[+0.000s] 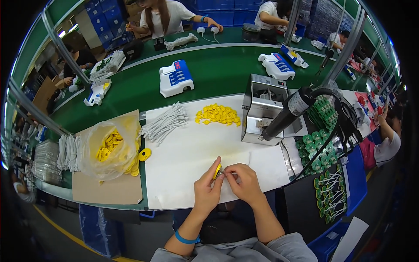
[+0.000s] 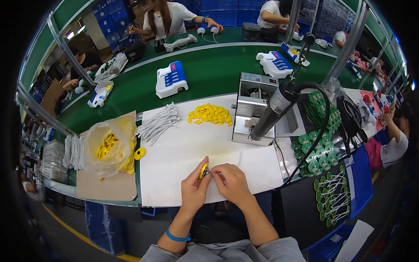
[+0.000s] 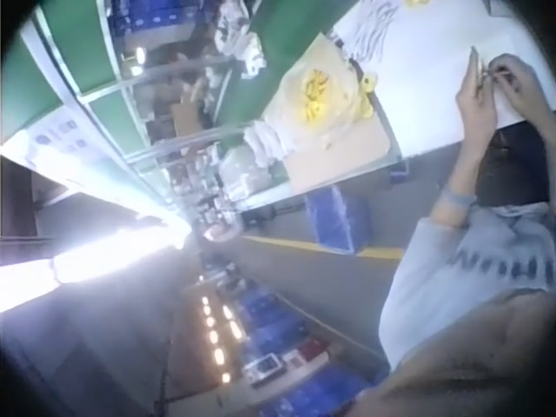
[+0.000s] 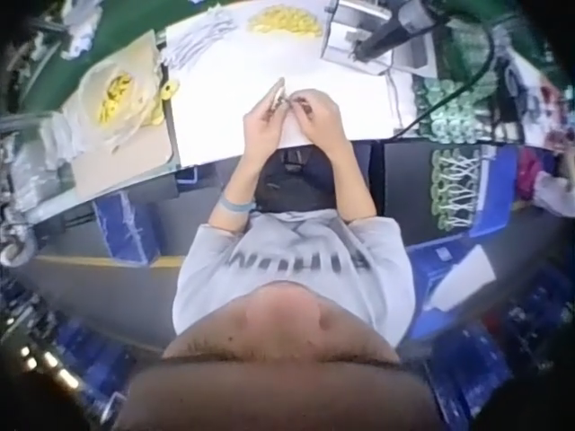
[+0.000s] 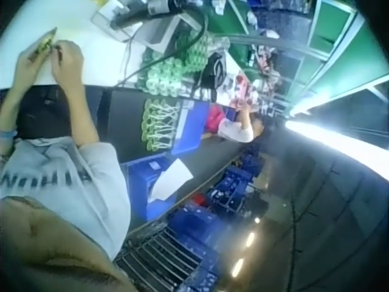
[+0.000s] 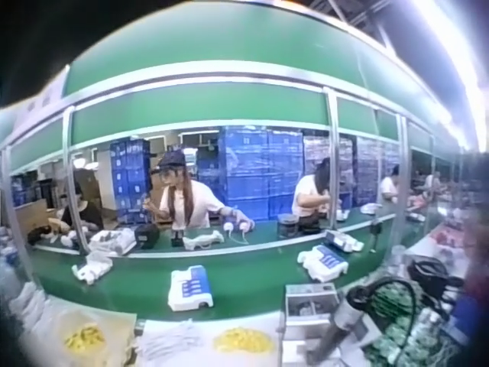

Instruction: The recorder is seen assembling small green circuit board components onto yellow circular bases and using a hand-held tool for processing on a factory assembly line.

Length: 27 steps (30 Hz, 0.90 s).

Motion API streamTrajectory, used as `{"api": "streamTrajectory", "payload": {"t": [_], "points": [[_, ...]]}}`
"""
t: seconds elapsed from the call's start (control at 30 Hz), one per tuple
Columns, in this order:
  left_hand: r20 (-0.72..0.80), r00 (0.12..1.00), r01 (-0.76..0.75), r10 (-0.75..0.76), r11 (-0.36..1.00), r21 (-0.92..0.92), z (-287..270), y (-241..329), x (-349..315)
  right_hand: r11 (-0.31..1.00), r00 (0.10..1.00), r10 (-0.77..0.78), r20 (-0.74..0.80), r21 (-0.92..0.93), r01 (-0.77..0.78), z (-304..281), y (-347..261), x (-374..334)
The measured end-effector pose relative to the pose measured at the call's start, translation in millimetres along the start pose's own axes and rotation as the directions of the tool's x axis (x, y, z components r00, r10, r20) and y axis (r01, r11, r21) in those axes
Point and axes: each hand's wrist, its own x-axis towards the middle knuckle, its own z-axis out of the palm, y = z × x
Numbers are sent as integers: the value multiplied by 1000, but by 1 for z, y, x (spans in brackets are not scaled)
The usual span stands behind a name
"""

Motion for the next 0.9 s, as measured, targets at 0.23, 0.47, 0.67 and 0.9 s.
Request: {"api": "streamTrajectory", "payload": {"t": [0.23, 0.47, 0.67, 0.9], "points": [[47, 999, -4, 2, 999, 44, 10, 4, 3, 923, 965, 258, 37, 284, -258, -9, 6, 0], [70, 997, -42, 39, 998, 37, 37, 1, -2, 999, 998, -44, 38, -18, 45, -36, 22, -4], [105, 994, -32, 21, 995, 97, 87, 18, -14, 1000, 998, 2, 62, -13, -1, -87, 37, -26], [110, 993, -47, 32, 989, 140, 135, 22, -31, 999, 997, -24, 69, 29, 22, -129, 52, -48]]}}
